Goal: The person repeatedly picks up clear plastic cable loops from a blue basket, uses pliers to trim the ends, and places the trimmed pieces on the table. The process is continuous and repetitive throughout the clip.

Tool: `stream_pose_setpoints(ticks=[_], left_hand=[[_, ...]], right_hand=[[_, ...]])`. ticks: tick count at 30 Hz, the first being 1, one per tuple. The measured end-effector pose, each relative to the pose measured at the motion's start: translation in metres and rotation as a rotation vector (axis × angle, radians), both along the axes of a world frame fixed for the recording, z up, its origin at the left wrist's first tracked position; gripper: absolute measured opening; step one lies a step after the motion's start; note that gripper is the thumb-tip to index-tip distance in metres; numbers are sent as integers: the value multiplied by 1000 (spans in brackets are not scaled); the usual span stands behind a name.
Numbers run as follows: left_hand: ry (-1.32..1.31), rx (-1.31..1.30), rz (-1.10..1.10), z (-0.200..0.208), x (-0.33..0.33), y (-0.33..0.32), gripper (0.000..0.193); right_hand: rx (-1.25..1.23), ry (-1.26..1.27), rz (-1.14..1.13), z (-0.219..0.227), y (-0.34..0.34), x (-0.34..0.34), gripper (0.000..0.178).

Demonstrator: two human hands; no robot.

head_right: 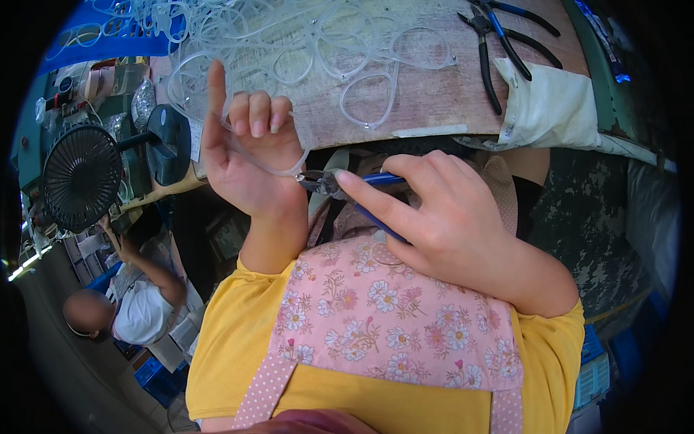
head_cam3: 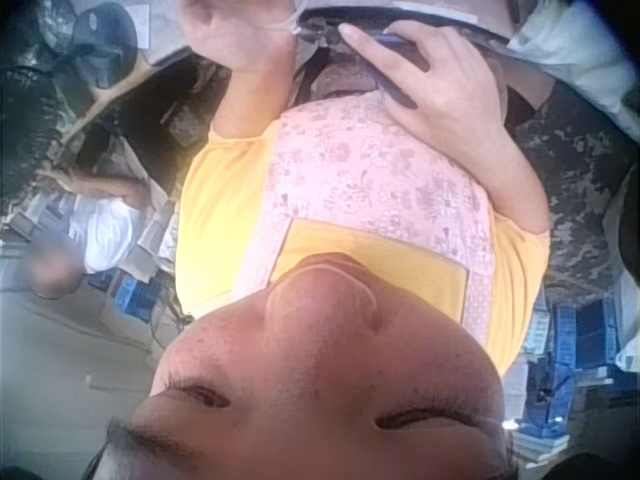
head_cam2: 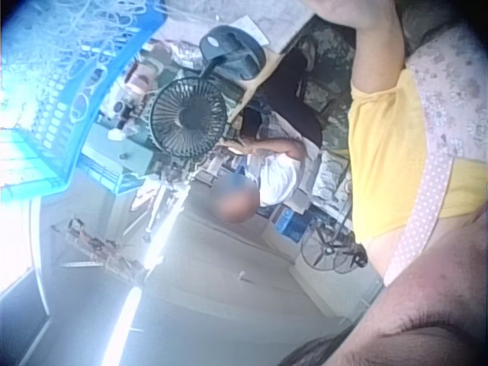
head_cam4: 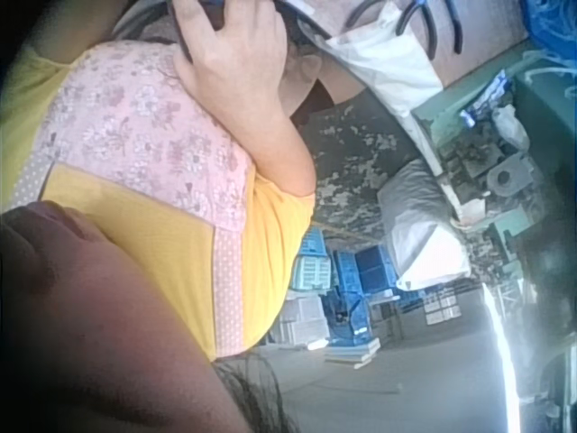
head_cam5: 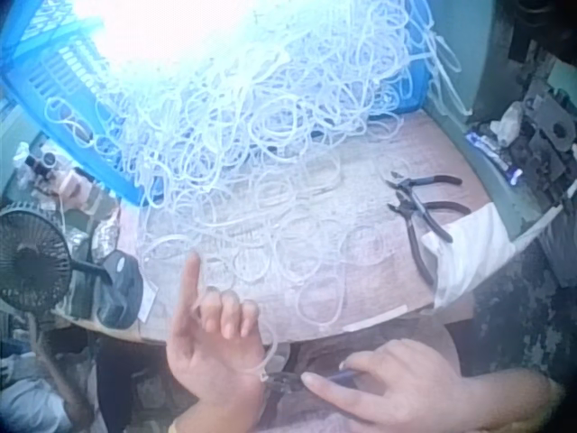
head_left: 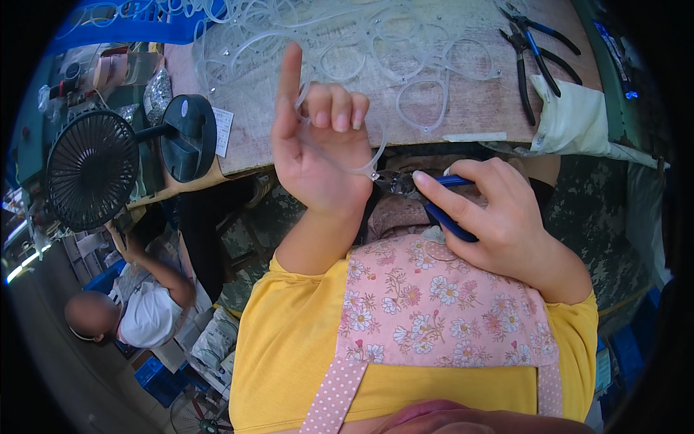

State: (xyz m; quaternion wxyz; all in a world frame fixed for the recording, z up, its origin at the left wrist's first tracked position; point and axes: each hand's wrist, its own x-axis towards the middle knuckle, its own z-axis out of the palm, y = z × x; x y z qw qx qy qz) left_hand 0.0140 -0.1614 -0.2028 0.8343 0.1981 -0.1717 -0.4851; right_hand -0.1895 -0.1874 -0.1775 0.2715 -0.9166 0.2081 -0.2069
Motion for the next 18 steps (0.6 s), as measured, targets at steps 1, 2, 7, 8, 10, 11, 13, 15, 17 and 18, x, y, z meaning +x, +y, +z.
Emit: stream_pose_setpoints(ticks=[1,2,7,8,10,11,13,15,17,18], left_hand=[[-20,-9,-6,0,0,0,52],[-46,-19,-11,0,1,0,53],[-69,-8,29,-1,0,2,52],[-88,-8,43,-1,0,2,52],[-110,-18,44,-1,-1,3,52],[-125,-24,44,-1,0,3,53],[-116,-4,1,1,0,3,53],[-90,34,-37,3,0,2,52],[-57,89,-81,4,-1,2,52],[-54,99,-118,5,-1,1,52]], right_hand=[[1,-1,0,0,0,0,64],[2,-2,-1,1,0,1,64],[-10,10,-1,-1,3,1,65],[-4,6,-1,-2,4,1,66],[-4,7,2,-3,5,1,67],[-5,8,3,-4,5,1,68],[-84,26,17,-6,4,1,66],[-167,42,36,-8,1,0,64],[-258,50,53,-9,-4,-1,60],[-263,57,76,-10,-6,-2,59]])
